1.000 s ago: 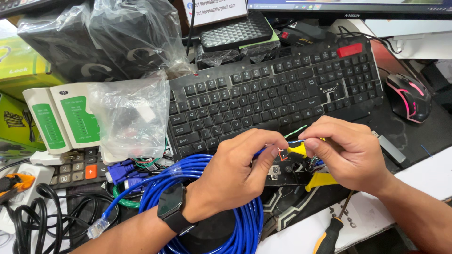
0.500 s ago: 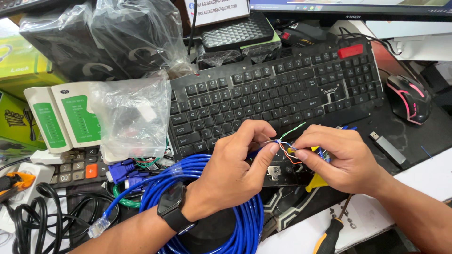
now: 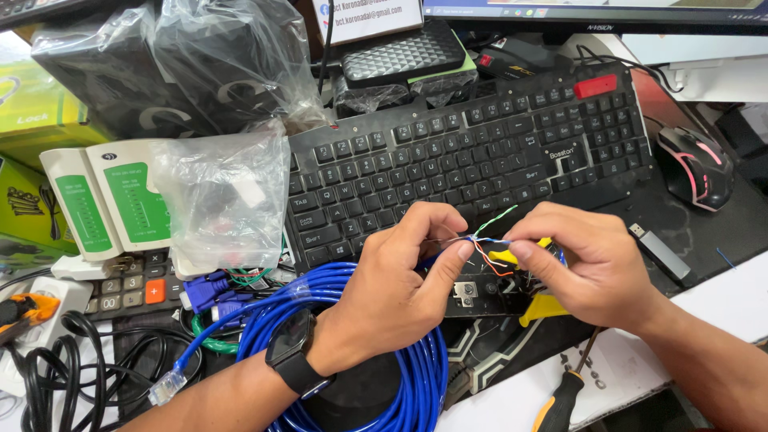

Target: The person works at a cluttered desk with a coiled blue ethernet cable. They strip the outer jacket from the cable end using crimping pliers, separate and untwist the colored inner wires, straighten and arrange them in order, and trim the wires with the pliers to prepare the cable end for an RJ45 connector.

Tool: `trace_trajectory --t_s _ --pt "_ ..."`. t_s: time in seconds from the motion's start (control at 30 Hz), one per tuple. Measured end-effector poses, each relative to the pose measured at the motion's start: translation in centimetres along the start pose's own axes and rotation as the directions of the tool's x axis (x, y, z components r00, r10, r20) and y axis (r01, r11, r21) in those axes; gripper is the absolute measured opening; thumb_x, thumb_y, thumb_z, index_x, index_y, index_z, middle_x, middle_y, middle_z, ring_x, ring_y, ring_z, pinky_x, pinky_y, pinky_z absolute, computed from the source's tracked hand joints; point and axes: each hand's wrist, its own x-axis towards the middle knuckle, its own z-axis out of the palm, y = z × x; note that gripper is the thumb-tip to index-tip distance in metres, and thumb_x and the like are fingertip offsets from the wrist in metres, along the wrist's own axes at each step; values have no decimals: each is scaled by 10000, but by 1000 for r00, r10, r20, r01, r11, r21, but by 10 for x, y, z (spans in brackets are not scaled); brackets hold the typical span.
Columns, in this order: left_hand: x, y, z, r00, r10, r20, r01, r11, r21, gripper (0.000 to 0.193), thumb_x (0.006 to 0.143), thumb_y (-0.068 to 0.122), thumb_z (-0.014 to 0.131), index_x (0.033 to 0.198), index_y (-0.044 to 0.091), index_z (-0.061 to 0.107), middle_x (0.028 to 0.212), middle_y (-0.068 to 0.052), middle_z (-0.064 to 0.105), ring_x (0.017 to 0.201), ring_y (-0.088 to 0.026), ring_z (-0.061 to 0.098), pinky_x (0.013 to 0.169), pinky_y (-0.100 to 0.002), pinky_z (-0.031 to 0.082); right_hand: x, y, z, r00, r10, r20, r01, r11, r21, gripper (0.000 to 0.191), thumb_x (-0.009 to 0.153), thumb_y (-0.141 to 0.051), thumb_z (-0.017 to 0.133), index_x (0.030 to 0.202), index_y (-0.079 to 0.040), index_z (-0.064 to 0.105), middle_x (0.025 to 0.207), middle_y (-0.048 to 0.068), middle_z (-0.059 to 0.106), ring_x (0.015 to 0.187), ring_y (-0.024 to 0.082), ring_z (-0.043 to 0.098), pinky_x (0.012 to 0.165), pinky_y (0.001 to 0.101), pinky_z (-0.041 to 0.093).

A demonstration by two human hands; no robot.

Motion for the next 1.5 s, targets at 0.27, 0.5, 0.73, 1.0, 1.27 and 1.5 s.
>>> trace_trajectory --t_s 0.27,0.5,0.73,1.0,1.27,1.5 --pt "1 0 0 1000 -13 9 13 1000 22 169 1010 70 657 1141 -9 584 829 -66 675 714 -95 639 632 -259 527 -5 5 2 997 73 -36 -68 990 123 111 959 -54 651 1037 16 690 852 58 697 701 93 669 597 217 520" --pt "1 1 -1 998 57 9 -57 995 83 165 1005 76 668 1136 4 601 880 -92 702 783 -161 704 706 -284 567 -11 12 -2 977 203 68 -213 884 416 138 1006 -51 607 1049 46 696 867 81 677 744 137 658 689 276 553" --pt "2 3 -1 996 92 16 -93 990 110 154 1000 71 669 1131 8 618 924 -110 712 836 -199 731 755 -298 579 -13 25 -6 901 329 282 -423 530 735 194 998 -57 588 1085 91 678 855 137 669 748 188 633 652 336 544" --pt "3 6 0 995 66 69 -74 991 115 104 991 71 673 1073 19 636 864 -101 704 748 -206 720 656 -313 549 -12 39 -4 859 368 356 -479 331 813 113 977 -15 645 995 90 681 855 128 626 716 186 592 580 326 487" --pt "4 8 -1 993 95 67 -103 987 125 98 1005 79 654 1076 19 621 889 -115 712 780 -237 729 668 -322 550 -7 7 -6 994 -50 93 38 990 132 118 776 48 762 819 -4 665 754 66 701 664 144 672 577 273 514" --pt "5 11 0 984 54 168 -86 979 184 86 987 90 653 1040 28 628 850 -115 691 713 -253 703 614 -345 528 3 -9 1 945 -299 -132 257 929 -265 200 766 108 766 878 13 630 742 83 630 603 189 622 540 288 487"
